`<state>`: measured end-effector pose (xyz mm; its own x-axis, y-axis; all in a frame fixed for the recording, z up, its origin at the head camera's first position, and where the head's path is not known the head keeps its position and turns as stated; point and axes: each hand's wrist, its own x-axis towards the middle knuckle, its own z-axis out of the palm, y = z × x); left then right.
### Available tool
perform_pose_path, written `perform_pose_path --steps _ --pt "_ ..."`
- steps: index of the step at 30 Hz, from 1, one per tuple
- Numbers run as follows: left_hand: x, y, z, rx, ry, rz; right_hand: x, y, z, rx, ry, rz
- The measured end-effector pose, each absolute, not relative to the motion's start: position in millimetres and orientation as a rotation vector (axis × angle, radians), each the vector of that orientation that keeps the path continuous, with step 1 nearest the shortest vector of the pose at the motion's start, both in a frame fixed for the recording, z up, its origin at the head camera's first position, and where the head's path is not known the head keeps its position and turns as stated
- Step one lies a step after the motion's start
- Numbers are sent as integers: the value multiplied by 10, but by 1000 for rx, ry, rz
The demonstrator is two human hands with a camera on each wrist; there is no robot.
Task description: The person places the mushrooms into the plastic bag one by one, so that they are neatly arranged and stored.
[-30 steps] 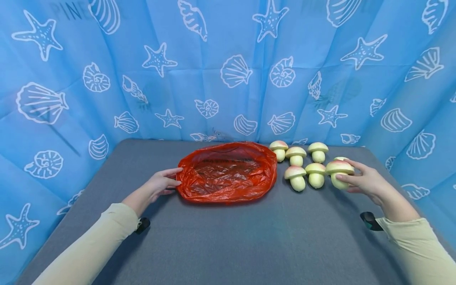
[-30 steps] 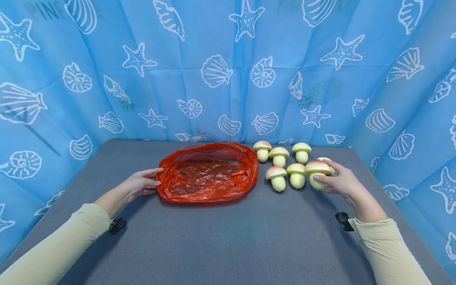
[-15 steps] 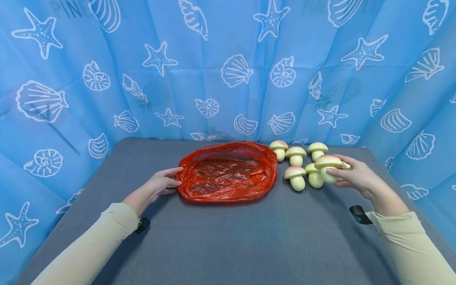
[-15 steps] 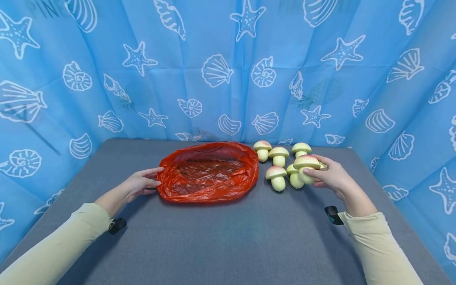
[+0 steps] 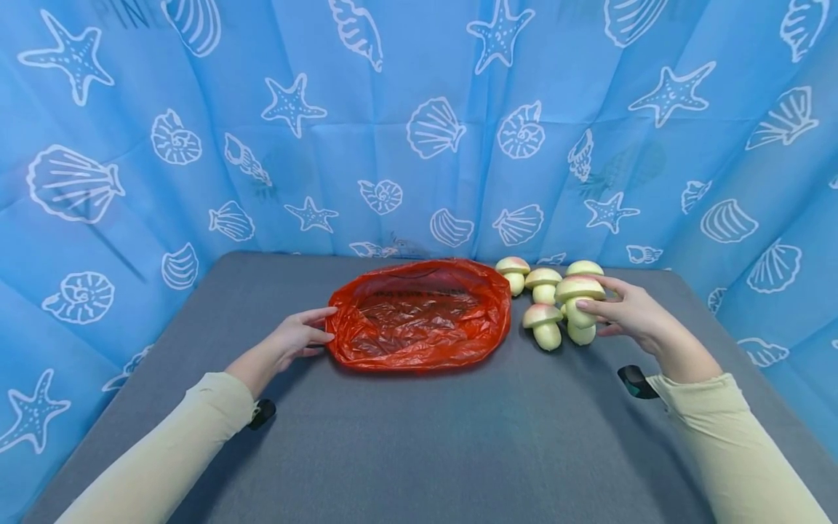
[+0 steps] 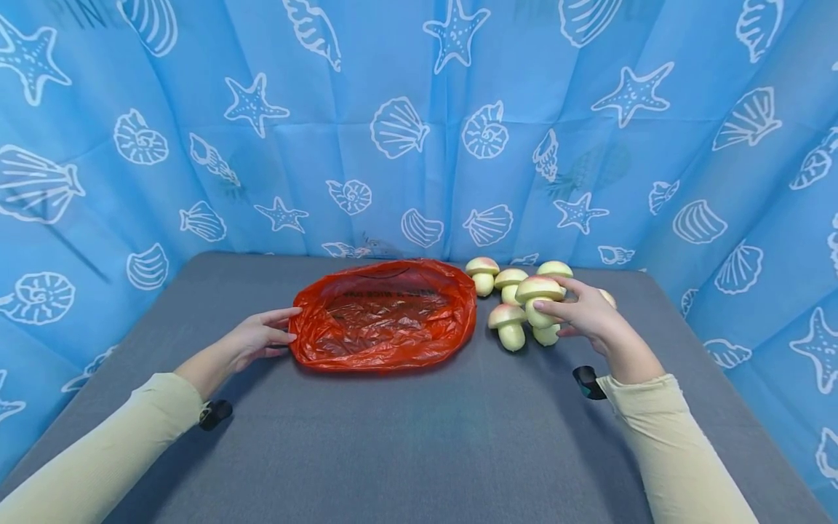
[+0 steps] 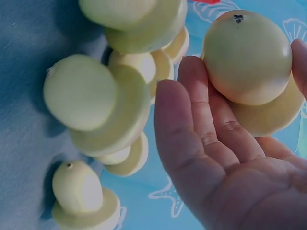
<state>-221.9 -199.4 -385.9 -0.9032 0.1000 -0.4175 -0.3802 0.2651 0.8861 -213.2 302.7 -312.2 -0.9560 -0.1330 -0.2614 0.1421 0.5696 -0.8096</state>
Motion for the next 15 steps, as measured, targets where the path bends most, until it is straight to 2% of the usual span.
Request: perform_pose_path --steps 15 --pt "-2215 -1981 -3856 -239 2153 1671 -2229 2813 -3072 -2 2472 -1380"
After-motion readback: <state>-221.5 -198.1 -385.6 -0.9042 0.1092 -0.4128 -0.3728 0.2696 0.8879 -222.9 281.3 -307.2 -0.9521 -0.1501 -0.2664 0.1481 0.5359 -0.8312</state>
